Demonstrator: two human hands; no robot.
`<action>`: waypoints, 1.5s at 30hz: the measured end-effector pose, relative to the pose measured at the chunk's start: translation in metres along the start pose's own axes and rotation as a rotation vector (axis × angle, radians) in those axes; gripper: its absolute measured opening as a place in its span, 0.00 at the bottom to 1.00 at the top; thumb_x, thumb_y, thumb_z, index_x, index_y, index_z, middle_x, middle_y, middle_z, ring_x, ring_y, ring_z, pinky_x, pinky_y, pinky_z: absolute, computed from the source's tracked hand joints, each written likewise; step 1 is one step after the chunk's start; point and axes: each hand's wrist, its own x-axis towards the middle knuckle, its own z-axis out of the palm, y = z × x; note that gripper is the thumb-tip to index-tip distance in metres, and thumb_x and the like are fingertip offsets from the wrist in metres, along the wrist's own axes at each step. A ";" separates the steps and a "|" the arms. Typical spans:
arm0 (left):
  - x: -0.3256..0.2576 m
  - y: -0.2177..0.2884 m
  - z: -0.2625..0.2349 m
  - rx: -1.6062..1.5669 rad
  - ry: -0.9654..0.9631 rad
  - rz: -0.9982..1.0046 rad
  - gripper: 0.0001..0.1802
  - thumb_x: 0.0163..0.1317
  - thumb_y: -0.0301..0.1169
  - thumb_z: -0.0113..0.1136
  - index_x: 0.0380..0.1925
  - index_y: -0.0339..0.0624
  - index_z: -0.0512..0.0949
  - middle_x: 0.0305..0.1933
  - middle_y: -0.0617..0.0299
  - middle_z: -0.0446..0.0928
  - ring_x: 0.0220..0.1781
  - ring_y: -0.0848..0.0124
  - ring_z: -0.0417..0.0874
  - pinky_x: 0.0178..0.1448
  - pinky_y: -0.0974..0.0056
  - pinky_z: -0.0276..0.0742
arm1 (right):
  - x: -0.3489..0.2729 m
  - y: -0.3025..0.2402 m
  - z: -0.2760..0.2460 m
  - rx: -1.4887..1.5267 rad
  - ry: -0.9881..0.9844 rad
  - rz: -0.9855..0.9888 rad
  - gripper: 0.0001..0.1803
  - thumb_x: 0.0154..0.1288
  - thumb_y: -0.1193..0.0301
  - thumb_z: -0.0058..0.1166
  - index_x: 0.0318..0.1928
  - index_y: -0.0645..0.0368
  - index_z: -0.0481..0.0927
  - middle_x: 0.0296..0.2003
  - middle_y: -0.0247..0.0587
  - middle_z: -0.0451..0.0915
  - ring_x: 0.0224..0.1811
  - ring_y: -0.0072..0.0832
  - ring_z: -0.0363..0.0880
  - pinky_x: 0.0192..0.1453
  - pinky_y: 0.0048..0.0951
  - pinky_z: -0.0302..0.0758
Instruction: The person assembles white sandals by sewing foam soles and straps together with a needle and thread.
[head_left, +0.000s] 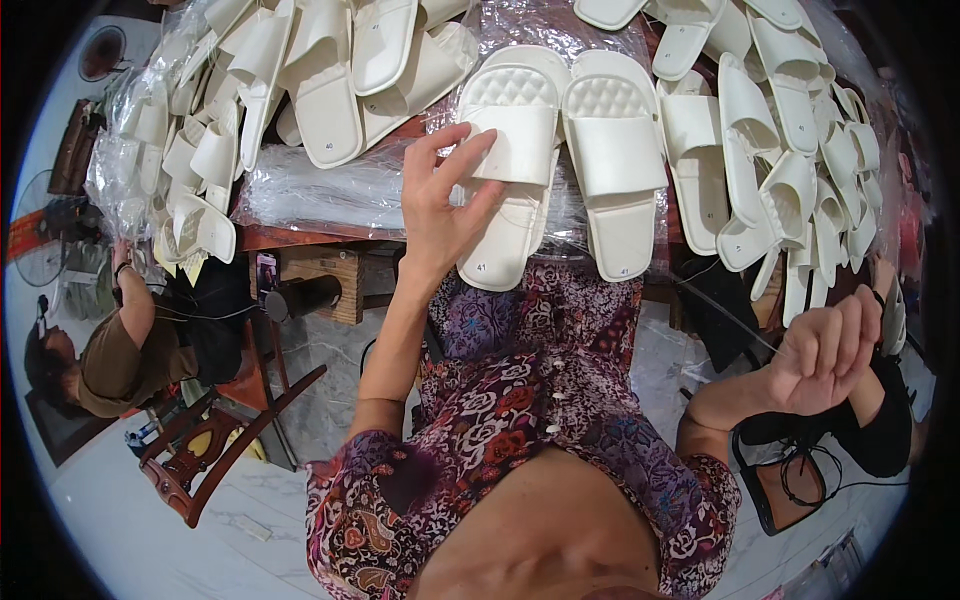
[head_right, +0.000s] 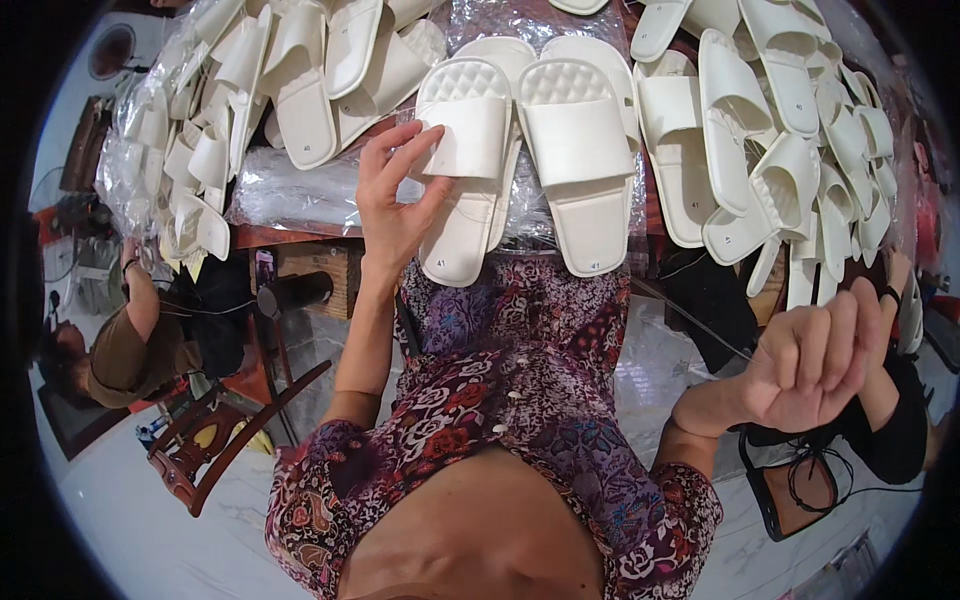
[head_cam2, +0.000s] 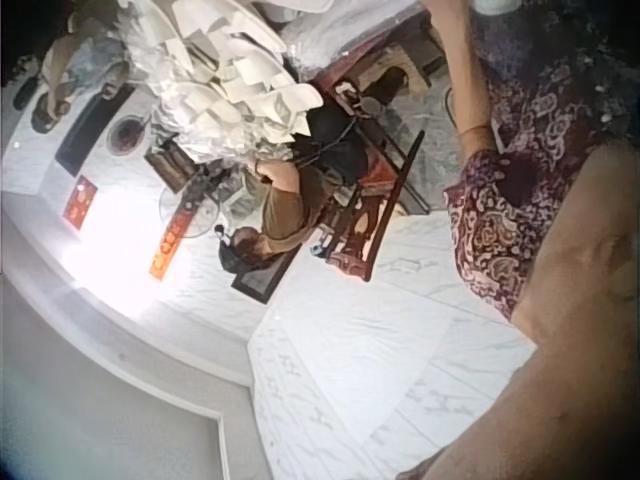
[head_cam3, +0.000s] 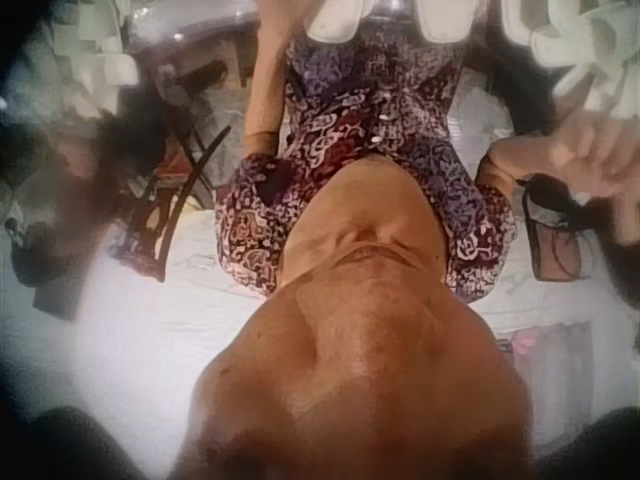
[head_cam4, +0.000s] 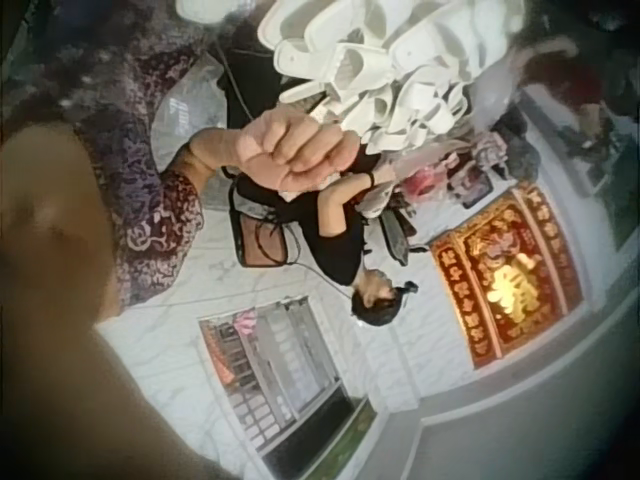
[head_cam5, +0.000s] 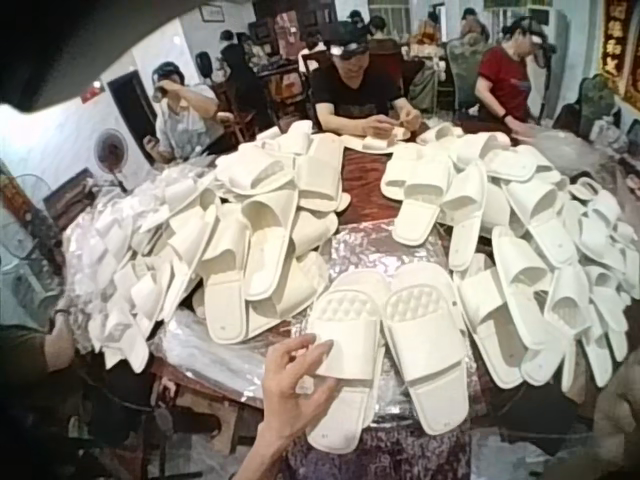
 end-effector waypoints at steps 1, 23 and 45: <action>0.000 -0.001 0.000 0.002 0.004 0.001 0.30 0.44 0.21 0.71 0.53 0.48 0.83 0.55 0.54 0.77 0.57 0.59 0.76 0.61 0.59 0.73 | 0.002 -0.001 0.002 0.084 -0.081 0.027 0.07 0.70 0.80 0.48 0.40 0.58 0.64 0.22 0.31 0.64 0.17 0.16 0.60 0.14 0.15 0.56; -0.003 -0.010 0.003 -0.042 0.041 -0.006 0.30 0.43 0.25 0.73 0.52 0.48 0.83 0.54 0.52 0.75 0.54 0.57 0.76 0.57 0.57 0.75 | -0.017 0.059 -0.008 -1.540 -0.417 0.882 0.09 0.70 0.69 0.53 0.39 0.63 0.76 0.22 0.41 0.78 0.22 0.36 0.80 0.27 0.35 0.71; -0.002 -0.009 0.007 -0.053 0.071 -0.007 0.28 0.45 0.25 0.72 0.51 0.48 0.83 0.51 0.54 0.75 0.52 0.58 0.76 0.56 0.57 0.73 | -0.063 0.054 -0.072 -2.225 -0.326 0.713 0.10 0.61 0.68 0.62 0.38 0.60 0.80 0.24 0.46 0.80 0.27 0.43 0.81 0.30 0.41 0.74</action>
